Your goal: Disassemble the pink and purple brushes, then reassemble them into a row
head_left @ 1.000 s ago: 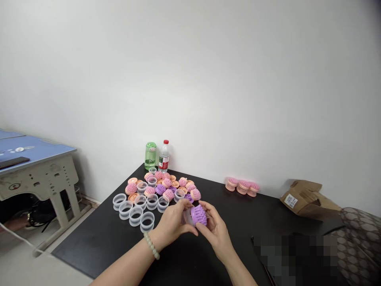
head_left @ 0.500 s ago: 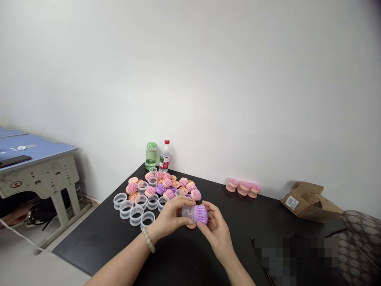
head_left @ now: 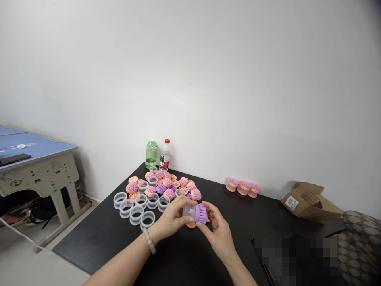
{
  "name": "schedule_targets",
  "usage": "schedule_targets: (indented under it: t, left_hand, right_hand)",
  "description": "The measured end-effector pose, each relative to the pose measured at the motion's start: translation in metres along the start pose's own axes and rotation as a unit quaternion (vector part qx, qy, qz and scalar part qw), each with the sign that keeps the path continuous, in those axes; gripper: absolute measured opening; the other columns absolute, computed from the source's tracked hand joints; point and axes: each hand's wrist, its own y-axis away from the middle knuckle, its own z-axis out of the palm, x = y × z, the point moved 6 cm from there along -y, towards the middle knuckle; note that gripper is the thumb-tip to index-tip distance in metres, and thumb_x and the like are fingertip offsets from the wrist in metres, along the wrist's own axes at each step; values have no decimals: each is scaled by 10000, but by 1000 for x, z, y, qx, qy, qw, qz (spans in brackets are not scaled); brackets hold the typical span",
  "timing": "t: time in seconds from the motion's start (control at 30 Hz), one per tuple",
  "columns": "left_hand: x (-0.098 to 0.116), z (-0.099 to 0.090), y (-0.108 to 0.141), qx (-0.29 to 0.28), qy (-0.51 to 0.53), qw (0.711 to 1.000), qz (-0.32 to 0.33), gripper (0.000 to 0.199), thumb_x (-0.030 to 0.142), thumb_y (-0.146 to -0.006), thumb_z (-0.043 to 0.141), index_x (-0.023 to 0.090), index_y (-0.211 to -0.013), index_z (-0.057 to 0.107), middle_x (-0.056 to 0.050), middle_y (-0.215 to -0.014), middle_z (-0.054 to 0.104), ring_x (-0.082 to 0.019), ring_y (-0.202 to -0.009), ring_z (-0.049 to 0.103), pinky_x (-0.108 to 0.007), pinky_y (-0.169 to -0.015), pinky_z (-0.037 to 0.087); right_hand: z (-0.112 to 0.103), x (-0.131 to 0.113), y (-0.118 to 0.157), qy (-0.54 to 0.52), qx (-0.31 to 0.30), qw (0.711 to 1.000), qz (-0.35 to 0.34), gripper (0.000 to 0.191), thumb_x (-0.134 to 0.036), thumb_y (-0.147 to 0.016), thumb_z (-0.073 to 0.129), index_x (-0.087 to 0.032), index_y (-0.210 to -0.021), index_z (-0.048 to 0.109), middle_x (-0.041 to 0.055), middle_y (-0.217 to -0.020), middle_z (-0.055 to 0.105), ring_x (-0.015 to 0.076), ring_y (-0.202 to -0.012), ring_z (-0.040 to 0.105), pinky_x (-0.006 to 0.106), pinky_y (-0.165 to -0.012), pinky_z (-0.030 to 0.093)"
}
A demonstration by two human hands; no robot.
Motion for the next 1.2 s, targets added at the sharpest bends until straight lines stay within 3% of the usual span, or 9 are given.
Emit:
schedule_targets:
  t: [0.2, 0.47, 0.57, 0.7, 0.83, 0.97, 1.07, 1.2]
  left_hand:
    - [0, 2, 0, -7, 23, 999, -38, 517, 570, -805, 682, 208, -1173, 642, -77, -1095, 606, -223, -961, 580, -319, -826, 474]
    - [-9, 12, 1, -6, 188, 975, -121, 468, 487, -752, 759, 168, -1028, 555, 6, -802, 574, -140, -680, 552, -249, -609, 429]
    - [-5, 9, 0, 8, 136, 988, -78, 485, 404, -677, 837, 186, -1012, 562, -8, -903, 572, -156, -777, 540, -269, -689, 441]
    - [9, 7, 0, 13, -7, 1000, 23, 393, 325, -715, 826, 212, -1021, 606, -56, -1077, 565, -232, -1010, 515, -351, -887, 426]
    - [2, 9, 1, 11, 100, 995, 7, 609, 483, -728, 797, 236, -1210, 519, -75, -1159, 534, -247, -1046, 521, -346, -850, 450]
    - [-11, 7, 0, 36, 132, 990, -41, 499, 613, -842, 611, 176, -1077, 559, -52, -979, 568, -208, -898, 538, -327, -773, 440]
    - [-10, 3, -1, 34, 116, 992, -39, 415, 531, -840, 665, 175, -1038, 586, -45, -952, 584, -206, -878, 550, -330, -782, 440]
    - [6, 3, -2, -8, 117, 993, 22, 476, 391, -767, 787, 225, -1167, 592, -90, -1219, 562, -283, -1171, 511, -384, -971, 413]
  right_hand:
    - [2, -23, -1, 65, -23, 995, -69, 353, -284, -787, 740, -270, -1135, 678, 89, -1159, 661, 273, -1081, 644, 340, -836, 571]
    - [1, -28, 0, 101, -43, 990, -87, 352, -312, -808, 723, -272, -1151, 656, 73, -1102, 667, 251, -975, 660, 304, -770, 559]
    - [1, -18, -2, 71, -42, 996, -27, 285, -364, -825, 701, -236, -1077, 664, 57, -993, 682, 231, -873, 665, 296, -750, 545]
    - [7, -5, -4, -54, -56, 995, 69, 286, -452, -844, 674, -201, -981, 670, 43, -877, 680, 215, -806, 644, 292, -726, 530]
    - [7, -4, -5, -146, -33, 984, 97, 322, -468, -822, 707, -193, -985, 672, 54, -901, 687, 215, -833, 629, 307, -760, 516]
    - [6, -5, -4, -146, -28, 985, 94, 346, -447, -797, 746, -199, -1028, 676, 68, -958, 693, 233, -889, 634, 320, -788, 513]
    - [6, -4, -4, -140, -32, 985, 93, 350, -445, -797, 748, -204, -1038, 671, 67, -970, 693, 236, -900, 638, 324, -797, 515]
    - [4, -1, -5, -139, -19, 986, 94, 345, -449, -802, 740, -205, -1034, 665, 62, -958, 688, 225, -878, 631, 317, -772, 522]
